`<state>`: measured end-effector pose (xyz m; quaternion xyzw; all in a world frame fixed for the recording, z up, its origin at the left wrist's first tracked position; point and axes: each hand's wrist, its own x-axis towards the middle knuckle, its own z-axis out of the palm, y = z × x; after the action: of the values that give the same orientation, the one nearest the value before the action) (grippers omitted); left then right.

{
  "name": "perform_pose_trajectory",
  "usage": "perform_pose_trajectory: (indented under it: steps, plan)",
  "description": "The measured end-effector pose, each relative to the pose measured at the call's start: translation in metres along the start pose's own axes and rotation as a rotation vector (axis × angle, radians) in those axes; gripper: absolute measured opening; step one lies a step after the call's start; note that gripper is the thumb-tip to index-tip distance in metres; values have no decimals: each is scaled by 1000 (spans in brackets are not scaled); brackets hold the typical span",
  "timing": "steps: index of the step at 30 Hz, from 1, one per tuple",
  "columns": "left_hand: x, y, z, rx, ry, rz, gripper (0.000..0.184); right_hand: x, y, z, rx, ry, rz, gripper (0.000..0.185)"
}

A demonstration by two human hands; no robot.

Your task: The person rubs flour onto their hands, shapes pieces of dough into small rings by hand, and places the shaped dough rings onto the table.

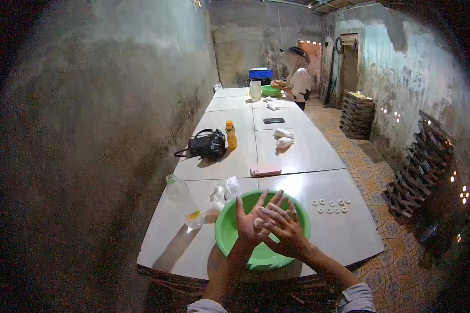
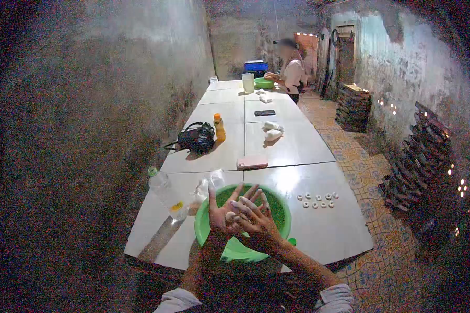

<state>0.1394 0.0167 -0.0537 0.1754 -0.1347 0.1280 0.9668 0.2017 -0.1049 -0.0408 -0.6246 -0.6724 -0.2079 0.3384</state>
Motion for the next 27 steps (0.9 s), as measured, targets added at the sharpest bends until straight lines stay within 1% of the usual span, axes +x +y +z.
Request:
perform_pose_trajectory:
  steps: [2, 9, 11, 14, 16, 17, 18, 19, 20, 21, 22, 24, 26, 27]
  plan:
    - [0, 0, 1, 26, -7, -6, 93, 1, 0, -1, -11, 10, -9, 20]
    - [2, 0, 6, -48, -10, 2, 94, 3, 3, -10, 49, 27, 32, 19]
    - [3, 0, 6, -53, -19, 13, 94, 1, 6, -7, 88, -16, 8, 28]
    - [2, 3, 7, -128, 7, 39, 96, 5, 3, -9, 72, -21, 9, 31]
    - [3, 6, 2, -383, -2, 32, 97, 10, 5, -12, 110, 12, 53, 34]
    - [3, 7, 2, -391, 9, 38, 97, 13, 7, -13, 147, 48, 96, 36]
    - [3, 8, 3, -326, -27, 29, 96, 15, 9, -16, 214, 41, 118, 38]
    - [3, 10, 4, -260, -59, 22, 96, 15, 8, -15, 181, 44, 146, 38]
    - [1, 9, 14, -209, -33, 34, 96, 16, 6, -16, 157, 26, 122, 36]
    - [0, 11, 17, -310, -34, 23, 97, 17, 3, -17, 131, 11, 95, 35]
    - [0, 11, 18, -293, -42, 24, 97, 18, -1, -20, 139, -21, 77, 30]
    - [-2, 11, 19, -276, -48, 25, 98, 16, -4, -19, 136, -28, 52, 29]
    - [-5, 12, 21, -53, -107, 38, 97, 16, -6, -19, 131, -36, 27, 27]
    - [-6, 11, 24, -57, -102, 41, 97, 16, -7, -20, 126, -35, 18, 27]
